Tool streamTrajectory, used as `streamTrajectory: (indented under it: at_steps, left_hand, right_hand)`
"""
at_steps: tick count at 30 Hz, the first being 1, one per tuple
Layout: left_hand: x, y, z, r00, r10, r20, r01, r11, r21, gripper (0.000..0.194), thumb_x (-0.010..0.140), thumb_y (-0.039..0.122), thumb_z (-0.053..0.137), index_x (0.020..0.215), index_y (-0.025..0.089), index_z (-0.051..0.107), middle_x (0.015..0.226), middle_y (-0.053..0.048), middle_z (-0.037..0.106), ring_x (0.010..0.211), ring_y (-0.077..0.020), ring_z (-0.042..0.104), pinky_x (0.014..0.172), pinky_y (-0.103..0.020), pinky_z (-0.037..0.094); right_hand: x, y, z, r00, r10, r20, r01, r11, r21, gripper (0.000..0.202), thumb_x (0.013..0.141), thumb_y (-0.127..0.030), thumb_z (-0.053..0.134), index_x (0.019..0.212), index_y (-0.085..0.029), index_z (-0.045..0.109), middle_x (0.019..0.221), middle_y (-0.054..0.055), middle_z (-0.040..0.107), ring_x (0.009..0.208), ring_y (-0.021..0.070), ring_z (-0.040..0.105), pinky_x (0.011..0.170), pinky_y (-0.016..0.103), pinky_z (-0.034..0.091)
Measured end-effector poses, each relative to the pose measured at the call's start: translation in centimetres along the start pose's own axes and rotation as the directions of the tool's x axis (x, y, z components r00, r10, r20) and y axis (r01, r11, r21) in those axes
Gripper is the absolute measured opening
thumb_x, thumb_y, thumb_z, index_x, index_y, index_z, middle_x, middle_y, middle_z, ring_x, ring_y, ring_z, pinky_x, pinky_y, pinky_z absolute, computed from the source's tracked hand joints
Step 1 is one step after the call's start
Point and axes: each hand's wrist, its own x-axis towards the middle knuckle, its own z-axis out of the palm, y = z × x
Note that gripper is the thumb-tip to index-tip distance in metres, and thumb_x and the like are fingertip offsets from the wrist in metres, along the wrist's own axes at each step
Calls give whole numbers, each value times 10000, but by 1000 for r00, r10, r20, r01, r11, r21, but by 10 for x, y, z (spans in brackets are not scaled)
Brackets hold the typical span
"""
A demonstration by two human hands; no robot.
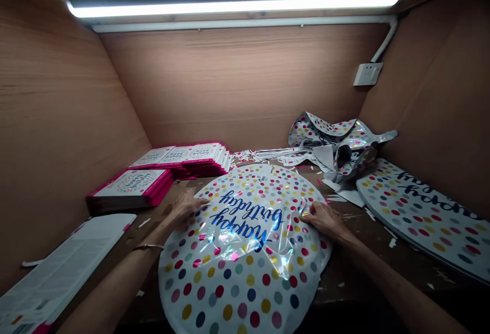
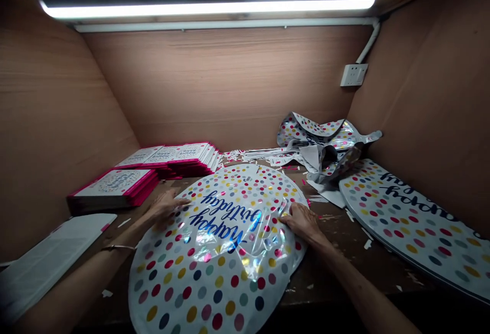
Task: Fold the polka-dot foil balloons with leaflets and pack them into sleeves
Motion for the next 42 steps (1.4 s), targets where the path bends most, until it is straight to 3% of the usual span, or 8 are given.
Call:
streamTrajectory:
  at_steps: [5,12,17,21,25,29,37,42]
  left_hand:
    - [16,5,6,999,-21,45,20,1000,9,221,589,325,692,604,155,551,686,-78,632,759,-273,609,596,-288,407]
    - [27,6,10,999,45,4,-44,999,-21,284,514,277,747,704,164,569,827,-91,645,899,-280,587,633,-273,418]
    - [25,9,6,999,31,38,-30,999,-21,268,503,269,745,658,161,556,699,-77,641,744,-276,616,555,-276,415]
    - [16,13,7,999,41,18,-41,999,11,331,492,286,758,731,165,564,857,-96,658,874,-289,603,615,-274,420]
    - [10,21,12,999,38,27,-39,998,40,353,481,298,774,750,172,583,899,-88,662,927,-283,593,670,-266,416]
    - [7,28,16,1000,8,19,-9,997,71,339,513,321,763,757,155,597,918,-127,658,936,-314,589,707,-306,418]
    - [8,36,17,998,4,65,-5,1000,13,297,585,296,771,752,116,605,914,-120,632,929,-284,575,741,-346,448]
    - [7,41,19,991,-5,136,29,985,-171,255,864,329,540,999,116,574,989,-48,587,872,-177,583,753,-344,497]
  right_hand:
    - [2,-7,0,1000,-14,-27,17,992,127,129,688,-204,551,575,-180,492,704,51,592,760,207,539,679,311,365]
    - [-3,-3,1,997,73,29,-77,854,515,141,729,-318,509,704,-182,486,524,-38,474,507,126,489,478,234,380]
    - [-9,8,-4,994,92,65,-111,710,695,290,620,-286,625,878,-181,544,543,-54,500,502,119,514,471,225,406]
    - [-12,32,-15,990,104,94,-139,687,714,330,568,-312,662,863,-182,592,561,-30,545,529,148,541,470,245,406]
    - [-9,56,-15,975,82,206,-203,707,677,270,533,-376,684,671,-156,611,604,28,606,551,169,554,478,267,406]
    - [-4,70,-7,970,109,216,-223,747,626,320,536,-445,695,515,-175,524,442,-25,475,409,103,397,398,246,291]
    - [-7,56,-12,985,149,91,-174,800,574,425,538,-430,718,427,-191,384,395,-62,365,413,72,320,398,219,221]
    - [-14,50,-18,984,92,150,-165,783,599,304,542,-418,717,544,-163,552,511,-18,558,490,120,484,446,223,347]
